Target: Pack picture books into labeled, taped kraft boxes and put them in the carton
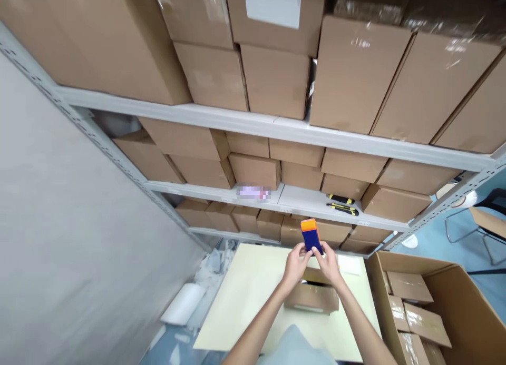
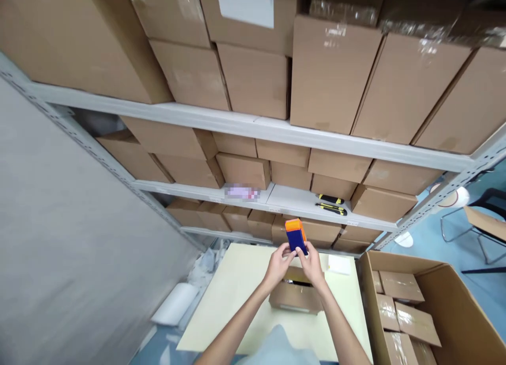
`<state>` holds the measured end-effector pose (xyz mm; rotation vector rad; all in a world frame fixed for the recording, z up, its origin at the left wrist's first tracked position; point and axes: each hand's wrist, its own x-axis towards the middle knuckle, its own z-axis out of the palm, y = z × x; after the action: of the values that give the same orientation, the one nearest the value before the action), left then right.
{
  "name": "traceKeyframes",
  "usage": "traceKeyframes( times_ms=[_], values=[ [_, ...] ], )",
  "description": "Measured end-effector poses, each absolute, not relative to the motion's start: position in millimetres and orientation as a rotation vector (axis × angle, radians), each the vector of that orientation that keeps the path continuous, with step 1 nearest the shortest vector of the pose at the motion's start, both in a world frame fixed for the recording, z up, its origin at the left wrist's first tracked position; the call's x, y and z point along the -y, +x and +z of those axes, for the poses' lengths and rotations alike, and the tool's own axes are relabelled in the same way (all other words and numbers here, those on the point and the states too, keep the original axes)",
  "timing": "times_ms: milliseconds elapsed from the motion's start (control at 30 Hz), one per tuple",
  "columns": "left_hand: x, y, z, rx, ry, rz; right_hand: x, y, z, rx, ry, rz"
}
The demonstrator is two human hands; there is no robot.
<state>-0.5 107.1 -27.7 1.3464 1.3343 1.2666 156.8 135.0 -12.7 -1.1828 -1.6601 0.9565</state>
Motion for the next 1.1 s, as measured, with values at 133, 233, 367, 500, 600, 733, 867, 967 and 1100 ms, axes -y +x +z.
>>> traceKeyframes(
  times_ms=[133,233,367,500,600,733,867,967,1100],
  values=[
    [-52,14,-43,-1.315,1.250,1.131,-77,175,-34,1.442,-1.287,1.191],
    [-22,23,-49,-1.253,1.246,1.057,-50,187,-40,1.317,-1.399,1.345],
    [0,35,-49,-1.212,1.264,1.031,-29,196,-36,1.252,-1.484,1.395],
    [7,29,-39,-1.279,1.360,0.924,-19,202,-33,1.289,-1.484,1.389],
    [5,12,-26,-1.322,1.488,0.858,-15,209,-30,1.319,-1.489,1.412],
    [-7,-8,-10,-1.459,1.371,1.055,-8,214,-22,1.416,-1.483,1.416],
    [-21,-18,10,-1.341,1.355,1.077,0,210,-8,1.507,-1.435,1.435],
    [-23,-23,26,-1.287,1.400,1.075,6,207,-1,1.545,-1.432,1.454],
    [-20,-26,41,-1.269,1.459,1.045,10,206,0,1.645,-1.455,1.426]
  ],
)
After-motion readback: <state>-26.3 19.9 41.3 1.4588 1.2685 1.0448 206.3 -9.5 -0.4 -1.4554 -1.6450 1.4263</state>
